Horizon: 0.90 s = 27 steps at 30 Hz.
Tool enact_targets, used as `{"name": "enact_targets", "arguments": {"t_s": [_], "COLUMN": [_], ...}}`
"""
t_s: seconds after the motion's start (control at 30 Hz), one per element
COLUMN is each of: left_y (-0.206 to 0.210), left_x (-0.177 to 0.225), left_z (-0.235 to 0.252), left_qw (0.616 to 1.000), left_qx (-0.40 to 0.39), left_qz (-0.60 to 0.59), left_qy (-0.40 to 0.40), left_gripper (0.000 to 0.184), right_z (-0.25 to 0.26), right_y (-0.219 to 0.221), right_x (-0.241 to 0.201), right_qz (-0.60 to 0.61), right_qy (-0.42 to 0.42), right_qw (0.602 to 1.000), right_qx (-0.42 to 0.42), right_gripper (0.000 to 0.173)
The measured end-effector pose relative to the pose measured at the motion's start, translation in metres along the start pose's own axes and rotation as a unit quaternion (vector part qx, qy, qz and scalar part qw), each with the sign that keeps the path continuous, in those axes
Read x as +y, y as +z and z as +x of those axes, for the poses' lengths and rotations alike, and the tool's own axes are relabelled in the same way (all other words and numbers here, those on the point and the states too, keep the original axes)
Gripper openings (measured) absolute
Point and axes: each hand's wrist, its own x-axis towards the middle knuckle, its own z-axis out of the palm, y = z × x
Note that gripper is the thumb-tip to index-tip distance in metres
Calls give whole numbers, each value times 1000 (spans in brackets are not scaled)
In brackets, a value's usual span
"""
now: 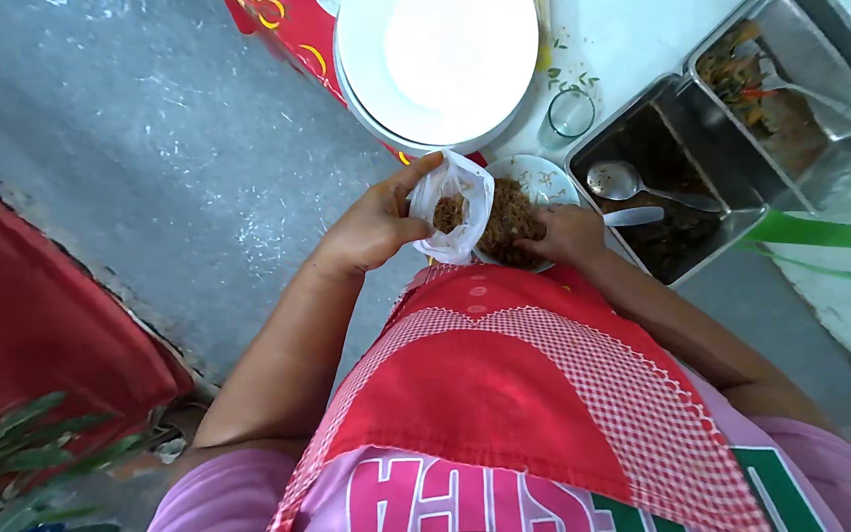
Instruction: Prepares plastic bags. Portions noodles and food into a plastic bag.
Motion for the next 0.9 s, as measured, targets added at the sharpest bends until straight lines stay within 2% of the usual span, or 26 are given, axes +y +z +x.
{"name": "enact_targets", "arguments": {"t_s": [0.13, 0.43, 0.77, 0.9], "left_y": [0, 5, 13, 15], "left_x": [1, 5, 13, 15], "left_z": [-2, 7, 20, 26], "left_qw": [1000, 999, 995, 993], "left_qx": [5, -9, -27, -40], "left_qz": [19, 46, 96, 112], "left_qy": [-1, -10, -23, -26], "left_gripper": [89, 89, 88, 87], "right_z": [-4, -10, -25, -34], "right_y": [0, -34, -106, -146], "right_x": [16, 25, 10, -1], "right_qz": [49, 82, 66, 19], "right_qy": [-30, -29, -72, -87], "right_qw": [996, 994, 993, 995], "right_qx": [65, 73, 66, 50], "right_gripper": [65, 62, 57, 57]}}
